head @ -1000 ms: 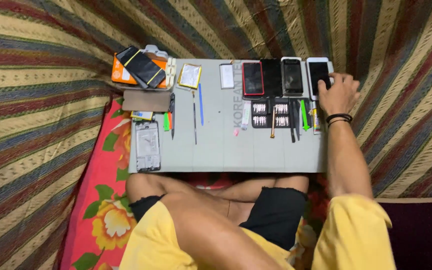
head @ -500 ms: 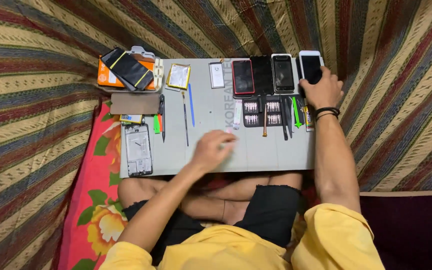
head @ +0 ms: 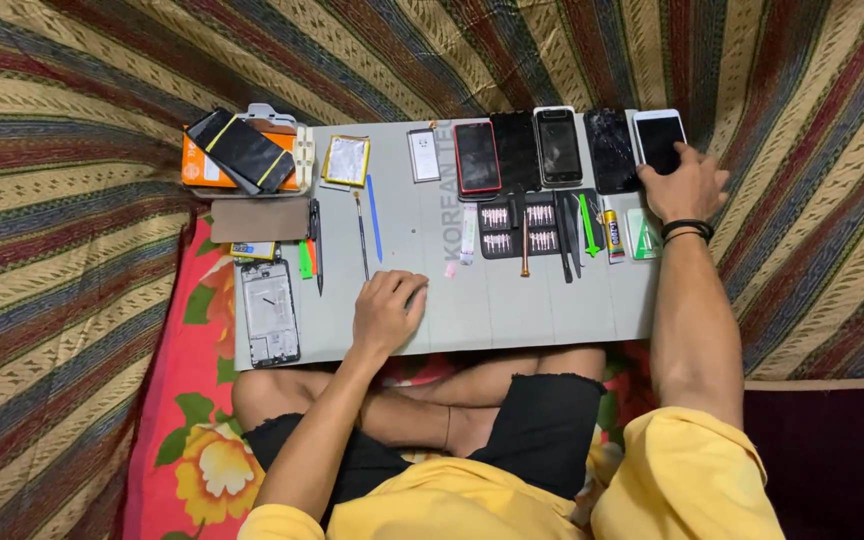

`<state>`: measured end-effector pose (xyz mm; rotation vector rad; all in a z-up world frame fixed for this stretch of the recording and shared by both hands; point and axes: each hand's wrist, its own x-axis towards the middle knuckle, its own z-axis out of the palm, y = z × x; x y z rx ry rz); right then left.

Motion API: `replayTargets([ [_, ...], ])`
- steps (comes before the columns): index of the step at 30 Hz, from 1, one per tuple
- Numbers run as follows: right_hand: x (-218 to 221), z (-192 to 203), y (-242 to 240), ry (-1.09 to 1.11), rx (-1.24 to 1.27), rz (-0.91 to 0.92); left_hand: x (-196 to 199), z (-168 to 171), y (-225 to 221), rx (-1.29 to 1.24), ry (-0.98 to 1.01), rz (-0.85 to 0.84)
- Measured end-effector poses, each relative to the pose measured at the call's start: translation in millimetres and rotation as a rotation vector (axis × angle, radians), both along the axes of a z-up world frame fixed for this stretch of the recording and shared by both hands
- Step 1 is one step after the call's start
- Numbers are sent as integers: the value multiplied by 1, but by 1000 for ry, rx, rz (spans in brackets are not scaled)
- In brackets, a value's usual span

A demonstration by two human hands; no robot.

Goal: Organizing and inspecting various smartphone components and repair tools on a work surface.

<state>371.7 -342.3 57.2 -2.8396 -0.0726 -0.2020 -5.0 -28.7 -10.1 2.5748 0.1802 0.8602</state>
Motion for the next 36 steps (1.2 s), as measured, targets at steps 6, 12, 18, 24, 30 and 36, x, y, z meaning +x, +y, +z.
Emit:
replayTargets([
  [6,-4,5,6,-35,81,43,0,6,-2,-2,31,13],
  [12,-18,4,41,-77,83,169,-1,15,-3,-27,64,8],
  [18,-26,4,53,-21,69,170,-1,13,-3,-36,44,12],
  [24,-26,10,58,58,-16,155,0,14,-2,-46,47,9],
  [30,5,-7,62,145,-38,126,-1,14,-3,-49,44,5],
  [36,-2,8,70,124,2,138,-1,11,-2,-52,26,4],
])
